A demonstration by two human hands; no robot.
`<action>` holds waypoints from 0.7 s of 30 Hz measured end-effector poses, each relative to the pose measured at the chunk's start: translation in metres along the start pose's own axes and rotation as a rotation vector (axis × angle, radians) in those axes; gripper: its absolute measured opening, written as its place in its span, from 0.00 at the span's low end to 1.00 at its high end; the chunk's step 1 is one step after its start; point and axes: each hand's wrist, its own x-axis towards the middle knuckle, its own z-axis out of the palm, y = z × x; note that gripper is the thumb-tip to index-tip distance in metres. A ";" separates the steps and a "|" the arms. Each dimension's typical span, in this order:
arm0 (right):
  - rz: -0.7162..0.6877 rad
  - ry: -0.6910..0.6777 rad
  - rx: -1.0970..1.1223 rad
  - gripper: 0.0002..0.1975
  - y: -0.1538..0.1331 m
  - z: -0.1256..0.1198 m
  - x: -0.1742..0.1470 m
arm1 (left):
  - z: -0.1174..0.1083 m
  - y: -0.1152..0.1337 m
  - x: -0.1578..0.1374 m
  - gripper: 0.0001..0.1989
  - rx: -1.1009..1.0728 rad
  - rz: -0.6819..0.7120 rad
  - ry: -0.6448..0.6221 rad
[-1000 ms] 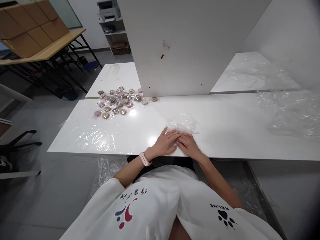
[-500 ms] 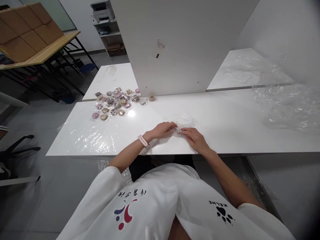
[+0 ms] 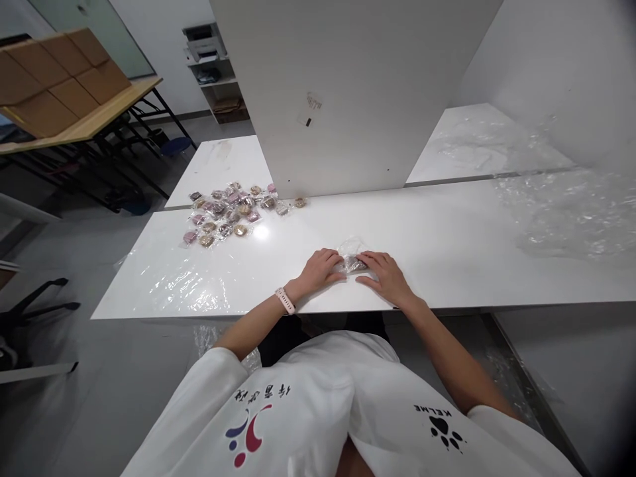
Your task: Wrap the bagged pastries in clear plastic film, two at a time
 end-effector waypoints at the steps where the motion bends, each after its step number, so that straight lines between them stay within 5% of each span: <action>1: -0.008 -0.014 0.002 0.19 0.001 0.000 -0.002 | -0.002 -0.001 -0.003 0.15 -0.030 0.017 -0.021; 6: 0.207 -0.063 0.067 0.18 0.010 -0.006 0.026 | -0.024 -0.012 0.029 0.16 -0.234 -0.190 -0.125; 10: 0.465 -0.107 -0.006 0.20 0.014 -0.007 0.067 | -0.031 -0.020 0.068 0.17 0.005 -0.371 -0.086; 13: 0.274 0.003 -0.182 0.20 0.011 0.001 0.081 | -0.020 -0.023 0.077 0.15 0.153 -0.402 0.018; 17: -0.124 -0.163 -0.153 0.24 0.008 0.016 0.071 | -0.005 -0.028 0.063 0.16 -0.063 -0.453 0.099; 21: -0.061 -0.146 -0.168 0.23 0.014 0.025 0.057 | -0.003 -0.038 0.046 0.21 -0.475 -0.545 0.242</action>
